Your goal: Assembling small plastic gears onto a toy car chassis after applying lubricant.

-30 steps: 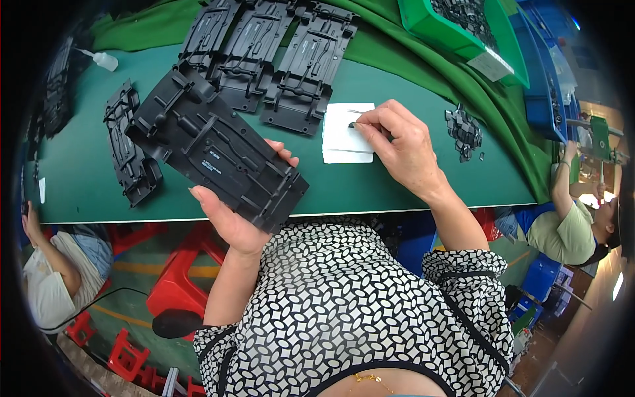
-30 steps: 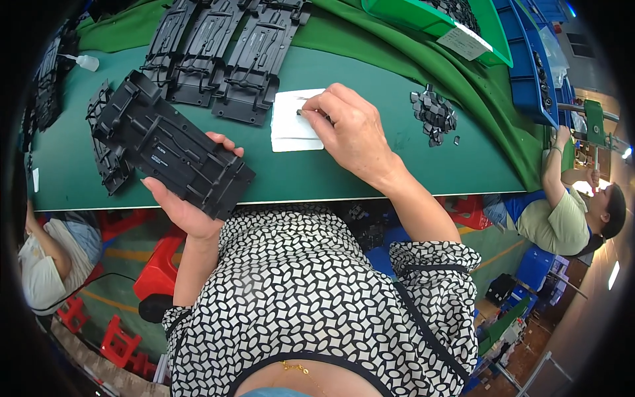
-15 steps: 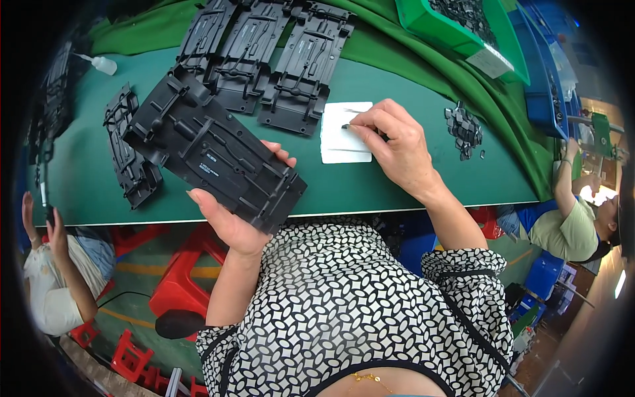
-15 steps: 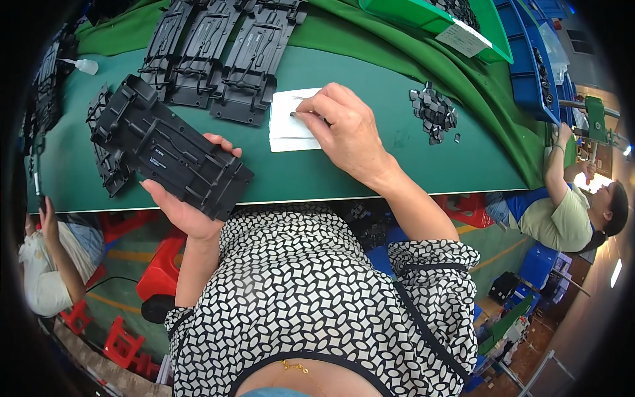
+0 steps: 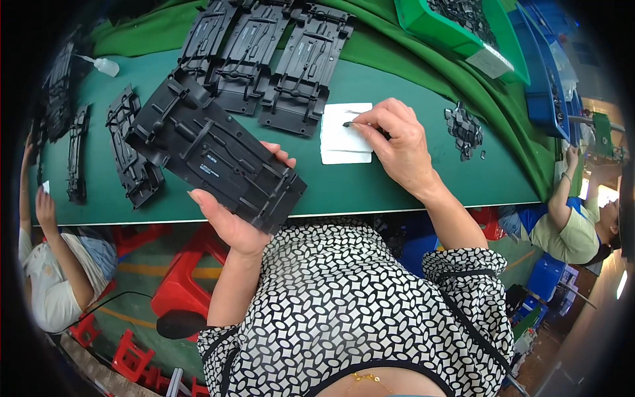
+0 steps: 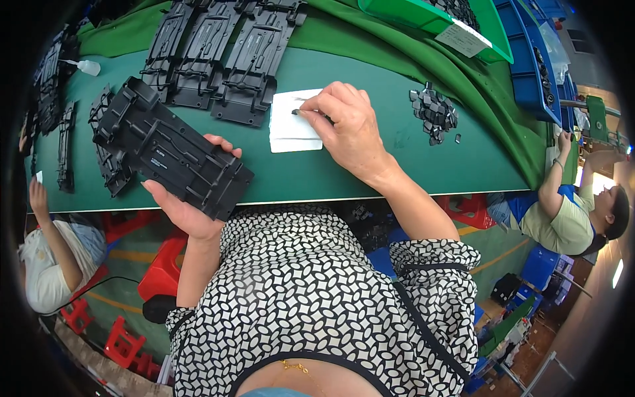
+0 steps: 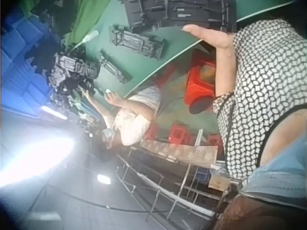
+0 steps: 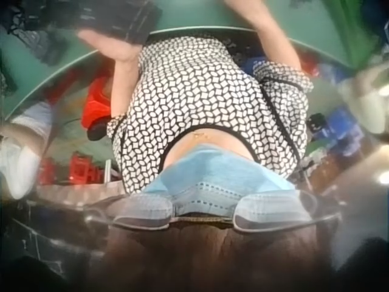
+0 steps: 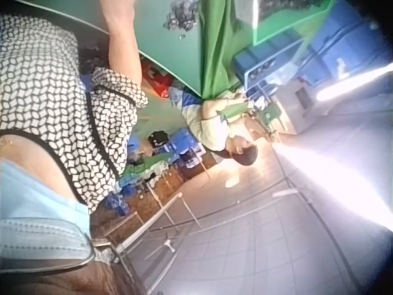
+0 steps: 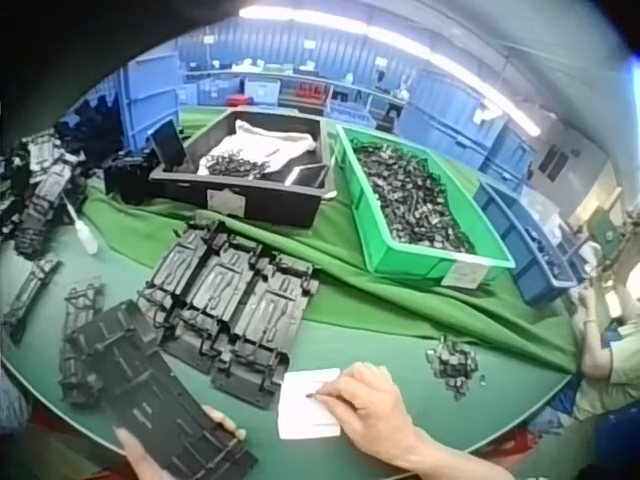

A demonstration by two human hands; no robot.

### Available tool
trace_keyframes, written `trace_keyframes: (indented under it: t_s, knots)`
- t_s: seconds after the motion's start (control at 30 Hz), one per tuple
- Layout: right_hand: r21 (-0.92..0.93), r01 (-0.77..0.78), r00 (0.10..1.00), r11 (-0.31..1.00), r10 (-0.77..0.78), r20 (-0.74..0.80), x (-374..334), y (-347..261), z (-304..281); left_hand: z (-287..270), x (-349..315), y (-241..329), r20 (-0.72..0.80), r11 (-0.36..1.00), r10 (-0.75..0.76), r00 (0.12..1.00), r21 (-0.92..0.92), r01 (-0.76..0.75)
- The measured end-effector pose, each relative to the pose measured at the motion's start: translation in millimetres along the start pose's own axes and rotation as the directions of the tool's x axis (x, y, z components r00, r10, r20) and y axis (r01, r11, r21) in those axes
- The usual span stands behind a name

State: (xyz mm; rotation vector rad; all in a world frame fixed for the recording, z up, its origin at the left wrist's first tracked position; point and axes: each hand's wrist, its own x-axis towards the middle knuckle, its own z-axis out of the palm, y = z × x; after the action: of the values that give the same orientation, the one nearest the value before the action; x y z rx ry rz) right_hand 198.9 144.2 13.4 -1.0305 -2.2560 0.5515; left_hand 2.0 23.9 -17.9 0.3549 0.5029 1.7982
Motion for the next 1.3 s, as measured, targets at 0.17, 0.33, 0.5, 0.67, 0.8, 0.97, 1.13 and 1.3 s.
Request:
trace_keyframes:
  t_s: [0.17,0.33,0.5,0.67,0.8,0.97,1.13,1.3]
  knots:
    - [-0.082,0.115,0.990,0.990,-0.121,-0.073,2.2,-5.4,-4.3,-2.2,-0.4,-1.8,0.029,0.997,-0.002,1.000,-0.073,0.004]
    - [-0.126,0.174,0.980,0.977,-0.184,-0.077,0.8,-7.7,-11.5,-1.2,1.0,-2.9,0.088,0.983,-0.020,0.996,-0.179,0.035]
    - [0.021,0.402,0.914,0.915,-0.400,-0.076,-4.4,-32.2,-19.6,-1.0,1.3,-6.7,0.119,0.986,0.002,0.993,-0.164,0.018]
    - [0.003,0.673,0.740,0.740,-0.672,-0.040,-16.7,-41.8,-3.8,3.1,-1.9,-7.2,0.141,0.997,0.040,0.989,-0.069,-0.031]
    - [-0.022,0.727,0.682,0.686,-0.726,-0.086,-18.3,-40.4,4.6,4.9,-4.1,-4.5,0.143,0.999,0.021,0.989,0.040,-0.027]
    - [-0.032,0.748,0.658,0.663,-0.747,-0.089,-18.4,-38.9,7.7,4.6,-7.6,-3.3,0.145,0.998,-0.017,0.989,0.068,0.007]
    - [-0.037,0.756,0.649,0.654,-0.755,-0.092,-20.5,-37.9,8.0,4.8,-8.5,-3.6,0.193,0.997,-0.045,0.980,0.068,0.032]
    - [-0.015,0.776,0.628,0.630,-0.775,-0.071,-19.8,-36.2,7.1,2.0,-8.3,-4.0,0.233,0.997,-0.044,0.971,0.066,0.029]
